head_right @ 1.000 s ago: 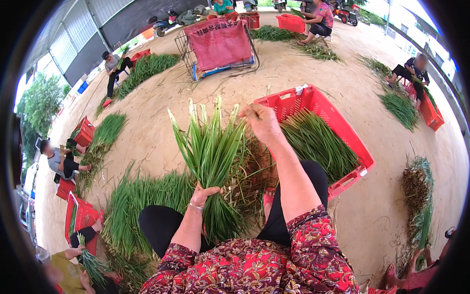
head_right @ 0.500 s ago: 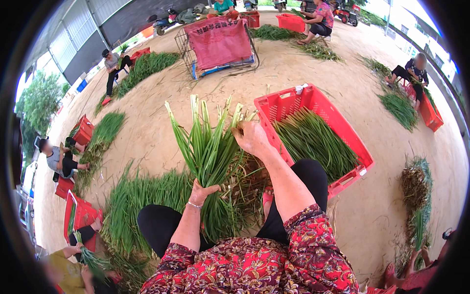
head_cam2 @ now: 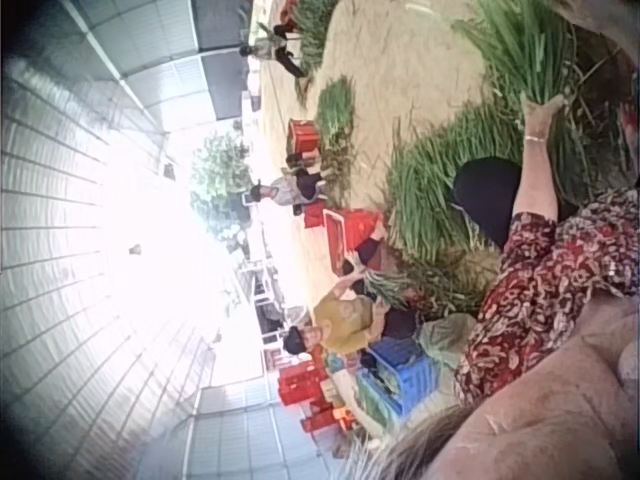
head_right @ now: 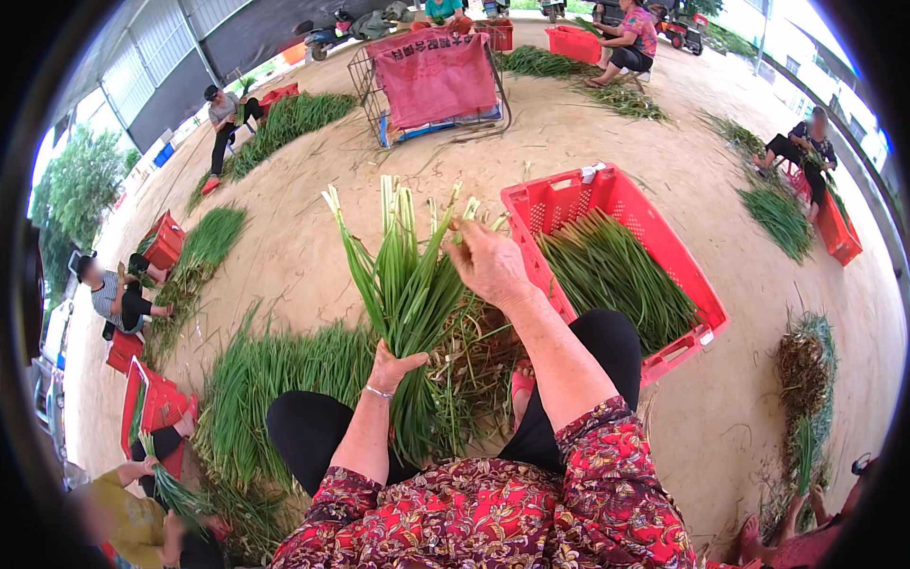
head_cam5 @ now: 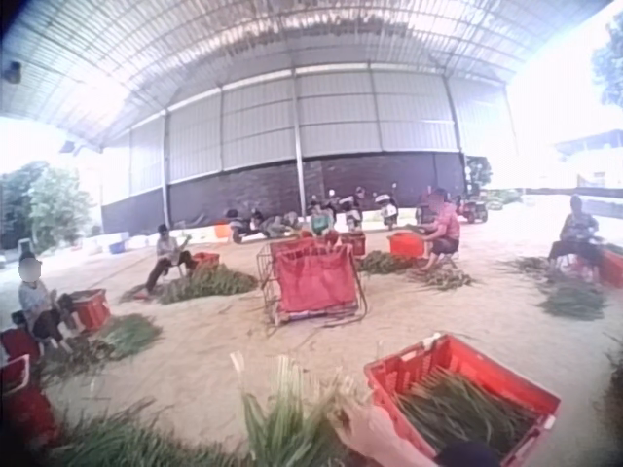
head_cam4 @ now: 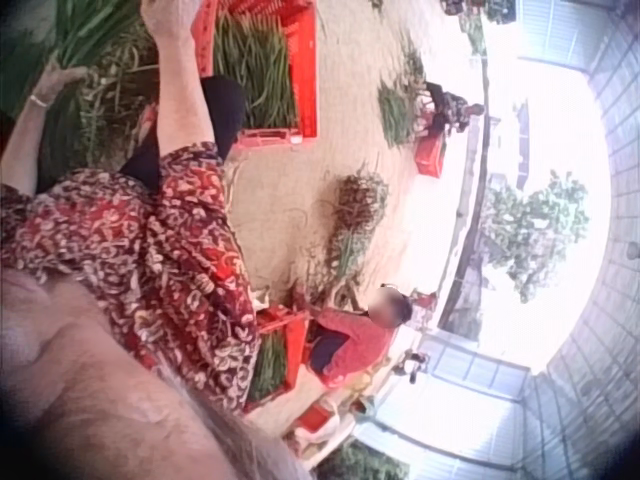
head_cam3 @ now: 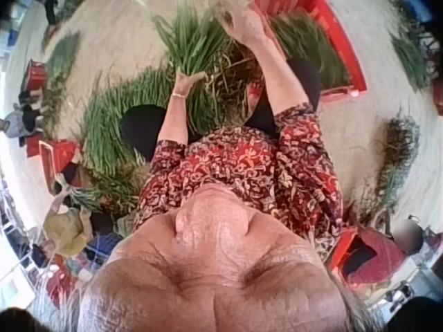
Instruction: The person sorts through a bundle of long green stalks by hand, pulling out and discarding individual dry or yellowed pieces onto the ground.
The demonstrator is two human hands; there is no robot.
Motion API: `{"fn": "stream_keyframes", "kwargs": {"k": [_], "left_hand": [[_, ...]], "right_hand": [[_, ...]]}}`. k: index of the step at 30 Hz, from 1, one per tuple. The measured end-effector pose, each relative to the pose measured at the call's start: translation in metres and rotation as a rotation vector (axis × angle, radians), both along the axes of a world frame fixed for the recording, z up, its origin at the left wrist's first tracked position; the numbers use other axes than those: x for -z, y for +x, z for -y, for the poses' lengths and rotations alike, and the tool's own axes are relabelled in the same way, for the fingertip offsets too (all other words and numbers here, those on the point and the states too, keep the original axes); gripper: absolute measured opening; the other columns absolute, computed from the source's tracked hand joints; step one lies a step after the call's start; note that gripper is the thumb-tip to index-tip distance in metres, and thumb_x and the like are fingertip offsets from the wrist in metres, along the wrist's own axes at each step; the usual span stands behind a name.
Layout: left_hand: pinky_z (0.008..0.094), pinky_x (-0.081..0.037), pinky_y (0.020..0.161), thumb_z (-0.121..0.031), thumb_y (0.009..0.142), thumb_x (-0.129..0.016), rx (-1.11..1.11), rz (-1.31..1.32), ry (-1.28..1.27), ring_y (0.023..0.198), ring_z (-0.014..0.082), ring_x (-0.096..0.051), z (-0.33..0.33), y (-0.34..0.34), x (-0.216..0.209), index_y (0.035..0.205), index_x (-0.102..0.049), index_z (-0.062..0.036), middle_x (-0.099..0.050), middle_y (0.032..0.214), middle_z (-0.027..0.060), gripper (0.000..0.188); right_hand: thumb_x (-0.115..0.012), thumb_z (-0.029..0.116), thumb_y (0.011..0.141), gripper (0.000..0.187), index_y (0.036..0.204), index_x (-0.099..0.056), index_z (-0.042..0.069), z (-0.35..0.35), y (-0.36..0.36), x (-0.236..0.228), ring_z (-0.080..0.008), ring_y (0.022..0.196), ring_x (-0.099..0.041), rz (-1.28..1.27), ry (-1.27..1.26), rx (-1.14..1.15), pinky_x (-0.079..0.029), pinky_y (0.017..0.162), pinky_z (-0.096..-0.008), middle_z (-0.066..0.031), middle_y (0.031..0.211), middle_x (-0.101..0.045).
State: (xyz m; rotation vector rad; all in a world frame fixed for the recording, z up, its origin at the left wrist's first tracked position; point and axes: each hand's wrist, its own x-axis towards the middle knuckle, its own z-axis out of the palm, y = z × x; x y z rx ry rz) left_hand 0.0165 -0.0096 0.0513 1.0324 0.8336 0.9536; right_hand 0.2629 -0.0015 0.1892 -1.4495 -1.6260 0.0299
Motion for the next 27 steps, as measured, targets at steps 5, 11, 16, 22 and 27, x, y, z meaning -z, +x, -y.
{"fn": "stream_keyframes", "kwargs": {"k": [5,11,16,22,27], "left_hand": [[0.0355,-0.056,0.085,0.012,0.066,-0.078,0.011,0.035,0.021,0.093,0.0220,-0.065,0.002,0.002,-0.007,0.124,-0.044,0.0015,-0.062,0.110,0.0133,0.068],[0.0360,-0.057,0.083,0.010,0.066,-0.079,-0.002,0.101,-0.041,0.091,0.0219,-0.066,0.000,0.000,-0.008,0.125,-0.043,0.0023,-0.063,0.109,0.0131,0.069],[0.0349,-0.056,0.085,0.009,0.065,-0.080,-0.078,0.124,-0.037,0.092,0.0208,-0.066,0.003,0.004,-0.015,0.124,-0.047,0.0009,-0.063,0.111,0.0131,0.068],[0.0321,-0.051,0.091,0.007,0.067,-0.080,-0.019,-0.089,0.135,0.099,0.0172,-0.062,0.000,0.001,0.000,0.120,-0.051,0.0004,-0.063,0.112,0.0094,0.061],[0.0335,-0.052,0.091,0.007,0.067,-0.080,0.026,-0.111,0.130,0.099,0.0185,-0.063,0.000,0.001,-0.001,0.123,-0.048,0.0001,-0.062,0.114,0.0105,0.065]], "right_hand": [[-0.064,0.017,0.083,0.012,0.088,-0.065,0.006,-0.006,-0.004,0.022,-0.0385,0.077,-0.063,0.195,-0.093,-0.020,-0.050,0.066,-0.0455,-0.0163,0.080,-0.065],[-0.062,0.015,0.091,0.014,0.087,-0.063,0.002,-0.002,-0.001,0.016,-0.0174,0.063,-0.064,-0.338,-0.326,-0.396,-0.050,0.059,-0.0303,-0.0077,0.073,-0.065],[-0.058,0.009,0.095,0.011,0.088,-0.063,0.001,0.006,0.010,-0.018,-0.0083,0.062,-0.057,-0.776,-0.491,-0.647,-0.049,0.057,-0.0237,-0.0013,0.071,-0.061],[-0.067,0.026,0.080,0.030,0.096,-0.068,0.001,-0.016,-0.007,-0.002,-0.0353,0.075,-0.068,0.242,-0.486,0.162,-0.054,0.070,-0.0433,-0.0230,0.079,-0.068],[-0.067,0.026,0.076,0.024,0.079,-0.071,0.002,-0.022,-0.005,0.020,-0.0386,0.077,-0.067,0.073,-0.421,0.083,-0.052,0.071,-0.0458,-0.0193,0.075,-0.068]]}}
